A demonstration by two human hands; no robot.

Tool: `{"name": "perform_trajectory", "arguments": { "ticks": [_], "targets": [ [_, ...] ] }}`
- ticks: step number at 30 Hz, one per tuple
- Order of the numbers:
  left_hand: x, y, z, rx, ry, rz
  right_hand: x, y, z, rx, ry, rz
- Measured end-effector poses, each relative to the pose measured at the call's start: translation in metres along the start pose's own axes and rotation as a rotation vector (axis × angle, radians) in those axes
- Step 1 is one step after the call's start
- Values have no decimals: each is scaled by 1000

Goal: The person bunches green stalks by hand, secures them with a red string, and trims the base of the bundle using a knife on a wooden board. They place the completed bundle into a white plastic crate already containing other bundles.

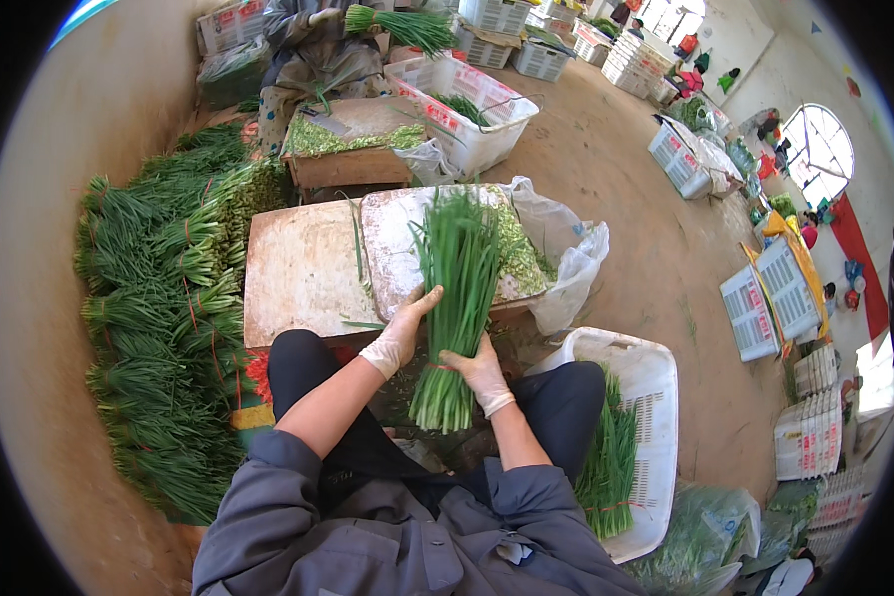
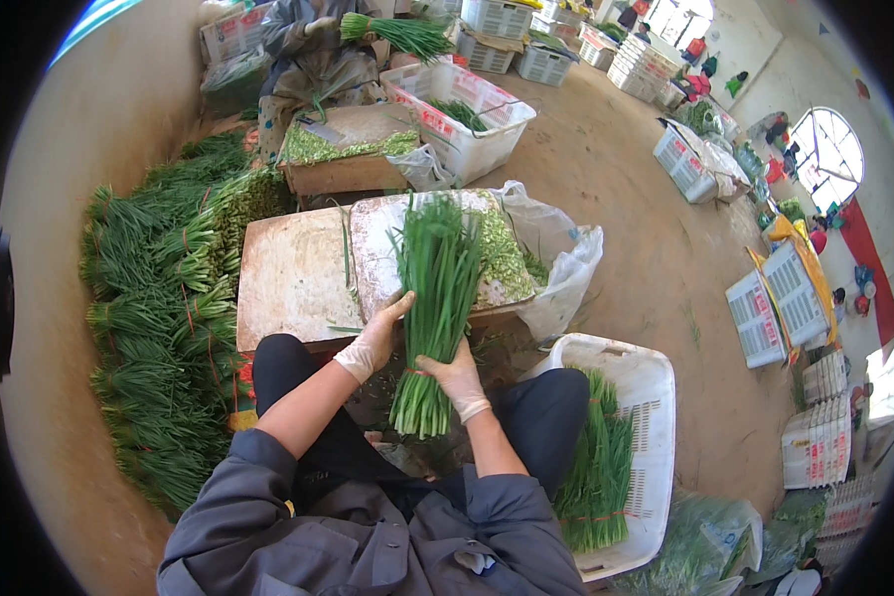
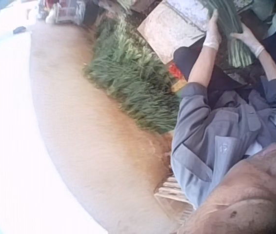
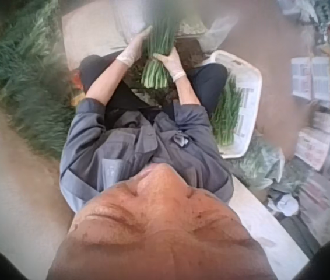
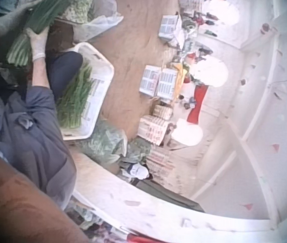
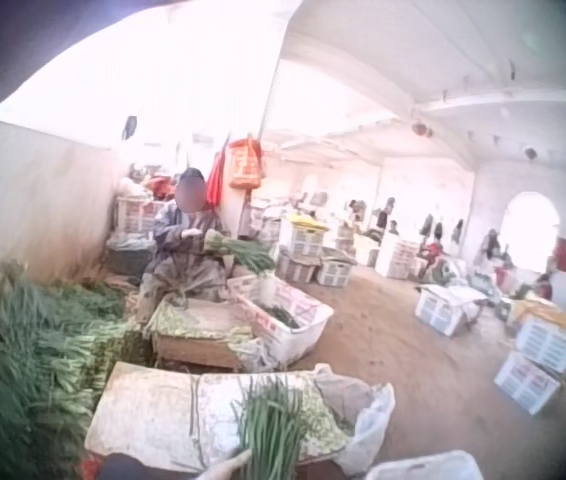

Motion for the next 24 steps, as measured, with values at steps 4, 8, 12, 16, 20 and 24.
{"name": "perform_trajectory", "arguments": {
  "ticks": [4,8,12,16,20,24],
  "targets": [
    [42,10,7,-245,167,397,10,-1,4,-224,-48,552],
    [52,23,-9,-89,202,651,19,-6,-5,-368,-107,920],
    [61,2,-13,244,-77,719,16,-20,-9,-265,-301,1040],
    [40,-32,-15,226,-273,150,0,-45,-25,-182,-519,1006],
    [52,-20,-16,317,-234,32,-14,-61,-38,-253,-596,916],
    [38,-14,-5,241,-246,-240,-16,-51,-37,-328,-524,914]
  ]
}}
Point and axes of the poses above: each hand's wrist, its own z-axis towards the middle knuckle, its own x-axis out of the back of the hand, y = z × x, the point moved 1 cm from there along z, towards the middle knuckle, and after that the axes turned 5 degrees about -y, right-handed, at the moved point
